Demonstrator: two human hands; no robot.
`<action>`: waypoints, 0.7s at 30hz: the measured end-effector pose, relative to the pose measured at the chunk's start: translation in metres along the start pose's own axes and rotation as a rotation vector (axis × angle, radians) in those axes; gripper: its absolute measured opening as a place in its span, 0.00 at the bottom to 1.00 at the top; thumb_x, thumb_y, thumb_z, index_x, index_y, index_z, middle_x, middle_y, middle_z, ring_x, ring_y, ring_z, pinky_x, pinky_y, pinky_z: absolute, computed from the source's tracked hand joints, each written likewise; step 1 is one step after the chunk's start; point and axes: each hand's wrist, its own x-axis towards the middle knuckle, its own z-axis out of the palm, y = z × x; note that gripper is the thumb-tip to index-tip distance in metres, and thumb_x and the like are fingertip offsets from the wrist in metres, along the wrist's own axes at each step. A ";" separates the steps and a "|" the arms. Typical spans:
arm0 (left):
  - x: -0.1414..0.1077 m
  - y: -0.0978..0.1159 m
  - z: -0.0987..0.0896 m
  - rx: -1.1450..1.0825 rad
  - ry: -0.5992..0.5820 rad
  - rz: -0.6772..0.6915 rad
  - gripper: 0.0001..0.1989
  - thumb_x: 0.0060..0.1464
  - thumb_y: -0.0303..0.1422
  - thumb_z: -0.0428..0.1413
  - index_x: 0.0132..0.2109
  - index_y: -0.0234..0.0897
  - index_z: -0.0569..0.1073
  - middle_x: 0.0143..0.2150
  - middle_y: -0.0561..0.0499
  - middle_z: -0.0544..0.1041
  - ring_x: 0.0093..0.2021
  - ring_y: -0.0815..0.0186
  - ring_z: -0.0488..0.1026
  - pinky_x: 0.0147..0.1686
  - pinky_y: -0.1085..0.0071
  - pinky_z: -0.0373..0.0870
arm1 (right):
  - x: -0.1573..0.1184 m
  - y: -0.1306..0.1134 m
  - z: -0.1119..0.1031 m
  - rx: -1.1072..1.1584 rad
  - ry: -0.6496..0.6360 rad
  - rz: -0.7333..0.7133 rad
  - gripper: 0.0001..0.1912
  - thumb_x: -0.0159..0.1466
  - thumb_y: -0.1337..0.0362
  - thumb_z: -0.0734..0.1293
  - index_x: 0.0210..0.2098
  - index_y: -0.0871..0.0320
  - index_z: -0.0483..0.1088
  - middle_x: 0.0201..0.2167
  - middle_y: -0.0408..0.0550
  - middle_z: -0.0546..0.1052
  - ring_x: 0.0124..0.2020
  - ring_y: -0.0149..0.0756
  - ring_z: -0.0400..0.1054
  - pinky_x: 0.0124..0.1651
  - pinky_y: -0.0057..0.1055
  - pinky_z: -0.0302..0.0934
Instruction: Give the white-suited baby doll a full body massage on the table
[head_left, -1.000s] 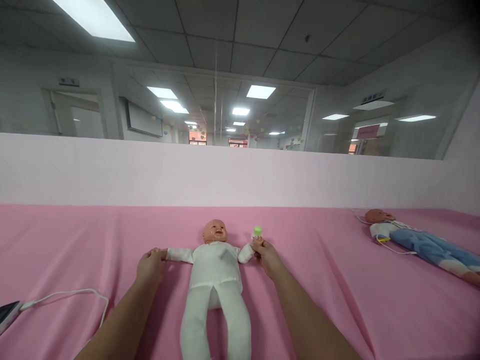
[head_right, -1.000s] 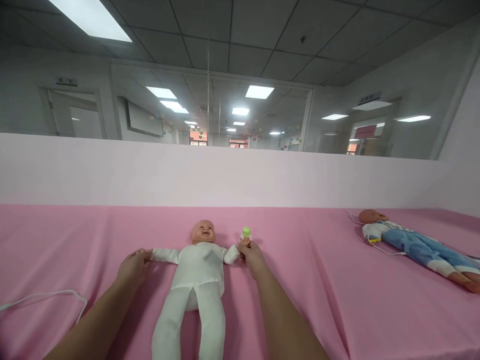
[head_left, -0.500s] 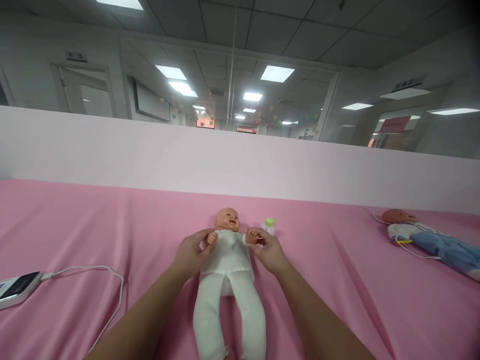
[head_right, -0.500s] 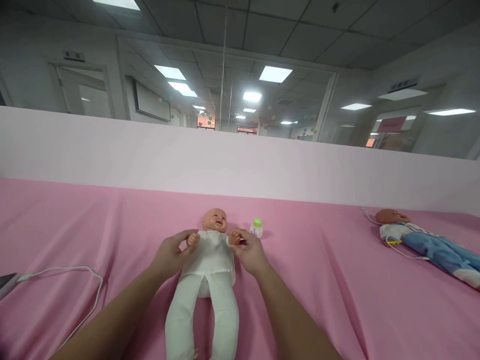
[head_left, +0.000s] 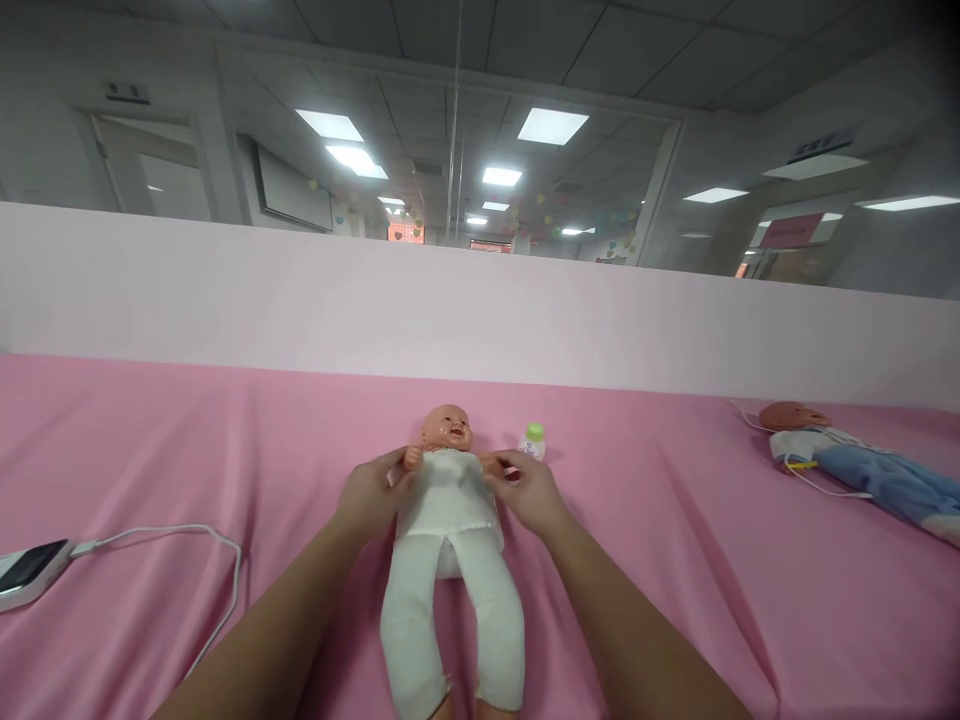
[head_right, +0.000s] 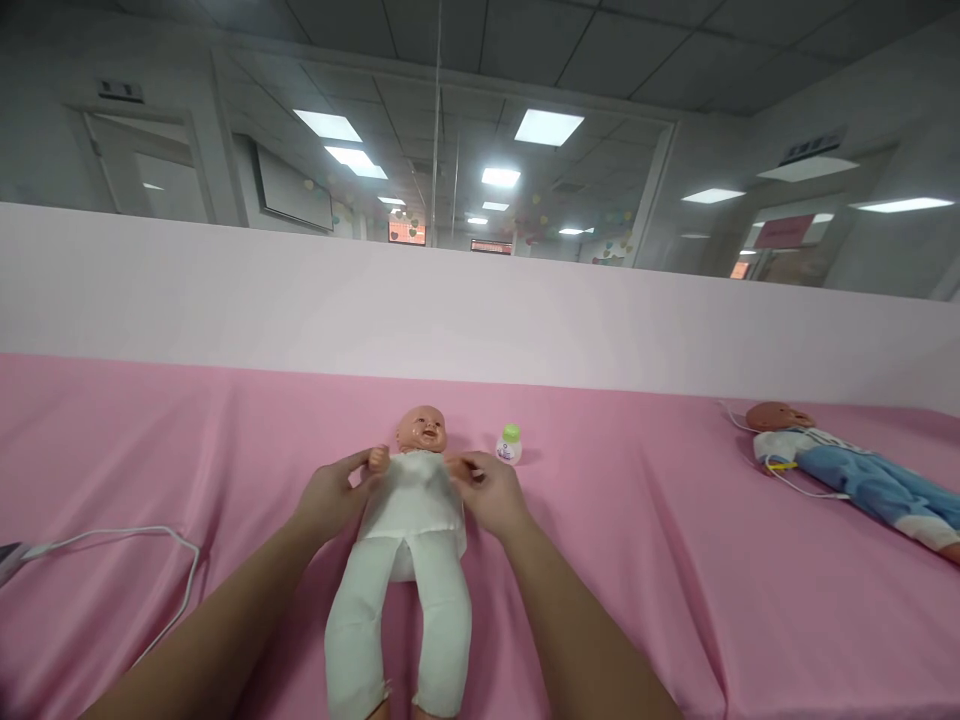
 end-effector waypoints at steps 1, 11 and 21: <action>0.003 -0.007 -0.002 -0.064 0.067 -0.057 0.18 0.57 0.42 0.58 0.53 0.46 0.81 0.48 0.51 0.84 0.47 0.52 0.79 0.50 0.63 0.72 | 0.004 0.008 -0.006 0.093 0.093 0.103 0.14 0.62 0.56 0.73 0.45 0.53 0.80 0.44 0.50 0.82 0.44 0.45 0.75 0.48 0.41 0.71; 0.042 -0.060 -0.003 -0.882 0.476 -0.706 0.15 0.54 0.30 0.62 0.49 0.33 0.75 0.47 0.37 0.82 0.46 0.54 0.83 0.43 0.64 0.82 | 0.020 0.077 -0.039 0.561 0.232 0.633 0.18 0.58 0.61 0.76 0.47 0.55 0.73 0.45 0.54 0.82 0.41 0.44 0.79 0.43 0.40 0.77; 0.007 -0.015 0.009 -0.236 0.197 -0.109 0.19 0.58 0.45 0.60 0.52 0.42 0.79 0.50 0.48 0.84 0.51 0.53 0.79 0.48 0.64 0.74 | 0.004 0.022 -0.007 0.283 0.053 0.115 0.25 0.58 0.61 0.75 0.55 0.52 0.75 0.55 0.51 0.79 0.55 0.45 0.74 0.57 0.43 0.71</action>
